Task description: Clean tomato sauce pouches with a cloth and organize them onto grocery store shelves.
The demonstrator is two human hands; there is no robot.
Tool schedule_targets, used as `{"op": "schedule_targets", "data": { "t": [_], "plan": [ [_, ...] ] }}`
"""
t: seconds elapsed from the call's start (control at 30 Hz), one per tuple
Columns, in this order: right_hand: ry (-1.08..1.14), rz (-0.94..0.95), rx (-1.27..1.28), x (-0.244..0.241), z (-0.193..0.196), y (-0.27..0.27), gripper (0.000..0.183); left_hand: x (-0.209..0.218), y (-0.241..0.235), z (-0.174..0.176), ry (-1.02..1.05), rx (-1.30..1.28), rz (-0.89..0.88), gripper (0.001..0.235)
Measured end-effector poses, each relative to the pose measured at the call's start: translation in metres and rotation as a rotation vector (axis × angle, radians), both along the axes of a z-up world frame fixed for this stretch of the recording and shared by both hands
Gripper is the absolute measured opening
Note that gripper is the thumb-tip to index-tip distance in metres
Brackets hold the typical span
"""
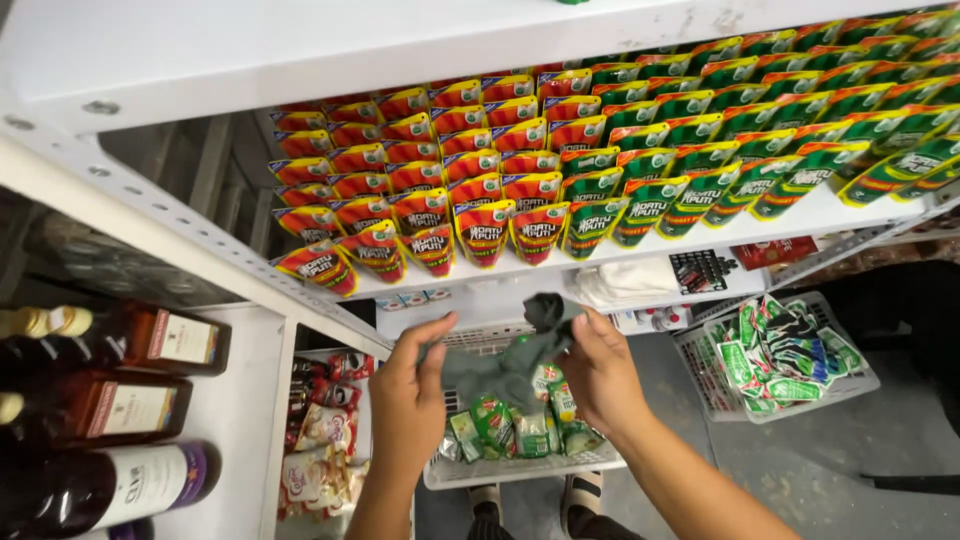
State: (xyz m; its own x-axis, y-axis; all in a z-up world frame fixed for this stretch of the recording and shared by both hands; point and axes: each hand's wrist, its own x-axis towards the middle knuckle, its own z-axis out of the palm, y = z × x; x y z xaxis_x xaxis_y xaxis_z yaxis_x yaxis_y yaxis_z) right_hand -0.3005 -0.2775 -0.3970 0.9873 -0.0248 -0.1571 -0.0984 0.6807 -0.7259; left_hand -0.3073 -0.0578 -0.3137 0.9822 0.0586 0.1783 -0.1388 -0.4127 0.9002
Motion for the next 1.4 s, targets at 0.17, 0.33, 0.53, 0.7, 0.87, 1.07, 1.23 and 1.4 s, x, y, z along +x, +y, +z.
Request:
{"op": "schedule_targets", "data": {
  "t": [0.17,0.33,0.53,0.7,0.87,1.07,1.23,1.4],
  "plan": [
    [0.008,0.02,0.012,0.006,-0.068,-0.022,0.033,-0.002,0.005,-0.071,0.151,0.122,0.192,0.022],
    [-0.133,0.175,-0.121,0.0,-0.087,-0.025,0.03,-0.005,-0.013,-0.103,0.292,0.076,0.222,0.023],
    [-0.333,0.444,-0.49,-0.014,-0.094,-0.014,0.035,-0.013,-0.051,-0.119,-0.031,-0.102,-0.231,0.046],
    [-0.348,0.337,-0.24,-0.022,-0.094,-0.01,0.06,-0.017,-0.063,-0.155,0.093,-0.216,-0.115,0.041],
    [0.092,0.238,-0.062,-0.022,-0.153,-0.029,0.06,-0.032,-0.061,-0.176,0.201,-0.741,-0.217,0.033],
    [0.596,0.485,0.187,-0.028,-0.177,-0.038,0.056,-0.043,-0.043,-0.212,0.126,-0.796,-0.124,0.041],
    [0.568,0.321,-0.02,-0.043,-0.206,-0.031,0.044,-0.062,-0.055,-0.248,0.155,0.145,0.36,0.078],
    [0.51,0.487,-0.059,-0.073,-0.229,-0.024,0.037,-0.095,-0.095,-0.303,0.601,-0.752,0.157,0.103]
  ]
}}
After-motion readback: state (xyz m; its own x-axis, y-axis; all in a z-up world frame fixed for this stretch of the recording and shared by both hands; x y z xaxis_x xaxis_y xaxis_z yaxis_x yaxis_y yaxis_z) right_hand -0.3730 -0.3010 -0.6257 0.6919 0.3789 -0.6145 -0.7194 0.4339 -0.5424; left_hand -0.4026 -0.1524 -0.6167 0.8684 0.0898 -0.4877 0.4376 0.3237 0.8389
